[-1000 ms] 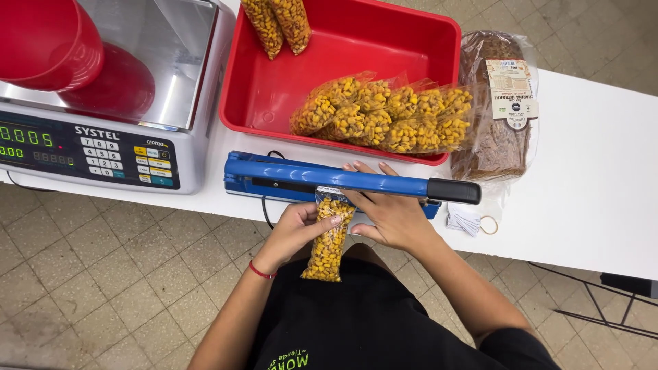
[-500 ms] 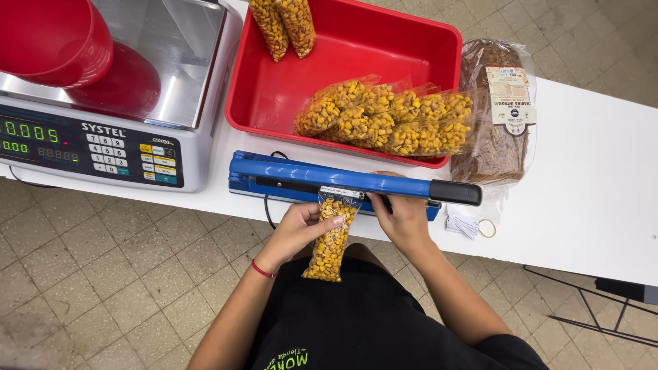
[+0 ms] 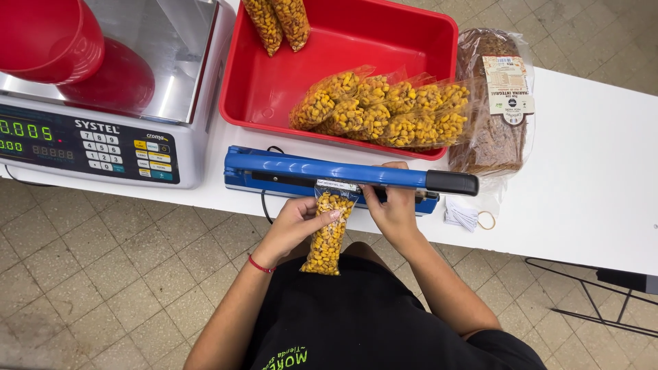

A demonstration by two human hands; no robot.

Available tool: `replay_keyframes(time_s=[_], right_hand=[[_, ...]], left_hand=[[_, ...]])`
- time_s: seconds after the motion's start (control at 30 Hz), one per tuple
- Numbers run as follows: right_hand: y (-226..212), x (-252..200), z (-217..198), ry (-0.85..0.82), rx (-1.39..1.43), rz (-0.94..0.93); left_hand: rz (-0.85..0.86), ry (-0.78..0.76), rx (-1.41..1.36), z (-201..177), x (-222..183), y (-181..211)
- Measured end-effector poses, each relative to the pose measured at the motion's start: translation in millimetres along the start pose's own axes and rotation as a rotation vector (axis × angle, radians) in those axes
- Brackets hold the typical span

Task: The person seals multiple small transparent pouches filled with yellow snack pieces using a handheld impulse sealer. They fold the open end of each pouch, place it in the sealer, press the handle to seal, and then place the sealed pouch into a red tray. The process is repeated for several pouches.

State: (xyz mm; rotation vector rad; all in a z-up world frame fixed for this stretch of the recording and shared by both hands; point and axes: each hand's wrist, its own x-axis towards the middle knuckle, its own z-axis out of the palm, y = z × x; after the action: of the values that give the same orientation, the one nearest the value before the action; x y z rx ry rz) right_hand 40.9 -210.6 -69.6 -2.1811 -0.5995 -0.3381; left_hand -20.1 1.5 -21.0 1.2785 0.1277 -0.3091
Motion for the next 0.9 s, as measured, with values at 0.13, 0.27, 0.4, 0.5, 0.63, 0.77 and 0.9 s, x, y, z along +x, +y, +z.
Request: replay_keyframes(time_s=[0.13,0.27,0.4,0.5,0.63,0.77,0.9], right_hand=[[-12,4,-4,-0.027,0.042,0.073],[-17,5,-10,-0.033,0.110,0.134],[-14,1,-13,-0.036,0.282,0.266],[-19,-6,-19,0.006,0.418,0.319],[-26,-29,-33,0.100,0.544,0.338],[-38,-52,-36,0.086,0.599,0.327],[-44,-62,-24,-0.100,0.656,0.264]], left_hand=[[0.005,-0.007,-0.013,-2,0,-3],[-0.028,-0.024,-0.030,-7,2,-16],[-0.043,-0.056,-0.045,-11,0,-16],[-0.026,-0.074,-0.009,-10,-6,-11],[0.035,-0.087,0.093,-15,-17,-6],[0.108,-0.080,0.151,-21,-38,41],[0.501,0.022,0.131,-48,-35,82]])
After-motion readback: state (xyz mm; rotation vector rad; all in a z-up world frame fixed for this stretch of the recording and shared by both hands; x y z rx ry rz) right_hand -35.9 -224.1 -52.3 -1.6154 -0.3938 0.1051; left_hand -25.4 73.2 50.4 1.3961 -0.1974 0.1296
